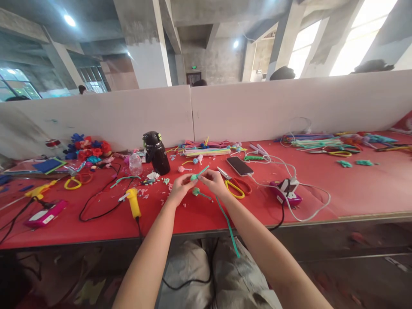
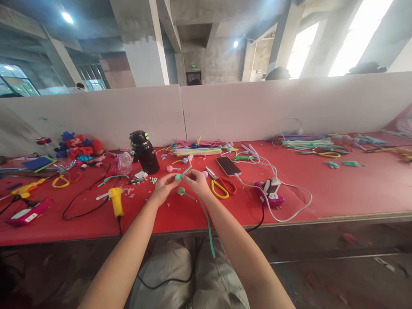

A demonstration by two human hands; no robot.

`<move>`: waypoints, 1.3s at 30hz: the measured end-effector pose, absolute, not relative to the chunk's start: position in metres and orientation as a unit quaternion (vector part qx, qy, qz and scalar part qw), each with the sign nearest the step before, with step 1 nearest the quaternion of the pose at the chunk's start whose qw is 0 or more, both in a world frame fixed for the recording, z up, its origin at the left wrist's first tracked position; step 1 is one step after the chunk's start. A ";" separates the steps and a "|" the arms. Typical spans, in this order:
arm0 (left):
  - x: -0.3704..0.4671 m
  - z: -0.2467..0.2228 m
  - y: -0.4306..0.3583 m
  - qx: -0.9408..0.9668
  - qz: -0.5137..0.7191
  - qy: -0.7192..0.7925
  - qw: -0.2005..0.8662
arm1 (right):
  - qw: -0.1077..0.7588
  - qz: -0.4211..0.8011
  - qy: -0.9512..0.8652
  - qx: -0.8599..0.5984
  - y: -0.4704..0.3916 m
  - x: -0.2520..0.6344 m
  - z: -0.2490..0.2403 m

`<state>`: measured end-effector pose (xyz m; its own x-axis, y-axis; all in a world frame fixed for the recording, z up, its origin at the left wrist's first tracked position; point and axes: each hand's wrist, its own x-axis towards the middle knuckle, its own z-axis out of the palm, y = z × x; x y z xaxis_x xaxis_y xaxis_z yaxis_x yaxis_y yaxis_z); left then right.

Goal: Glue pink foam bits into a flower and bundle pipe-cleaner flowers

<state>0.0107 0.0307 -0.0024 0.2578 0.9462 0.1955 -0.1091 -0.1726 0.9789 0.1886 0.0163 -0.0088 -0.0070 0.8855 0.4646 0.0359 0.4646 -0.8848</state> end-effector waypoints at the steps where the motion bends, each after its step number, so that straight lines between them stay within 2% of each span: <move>1: 0.011 -0.003 0.032 0.584 0.496 0.356 0.534 | 0.593 0.359 -0.615 -0.375 0.016 0.190 -0.009; 23: 0.019 -0.004 0.035 0.524 0.512 0.342 0.588 | 0.571 0.324 -0.669 -0.348 0.019 0.198 -0.022; 34: 0.020 -0.002 0.032 0.530 0.485 0.338 0.609 | 0.555 0.253 -0.720 -0.331 0.014 0.205 -0.015; 39: 0.019 0.003 0.029 0.522 0.474 0.335 0.625 | 0.549 0.276 -0.709 -0.345 0.015 0.203 -0.018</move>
<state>0.0195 0.0285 0.0032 0.3266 0.9422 0.0749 -0.2428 0.0070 0.9700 0.2030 0.0148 -0.0179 -0.1595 0.7931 0.5879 0.1862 0.6090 -0.7710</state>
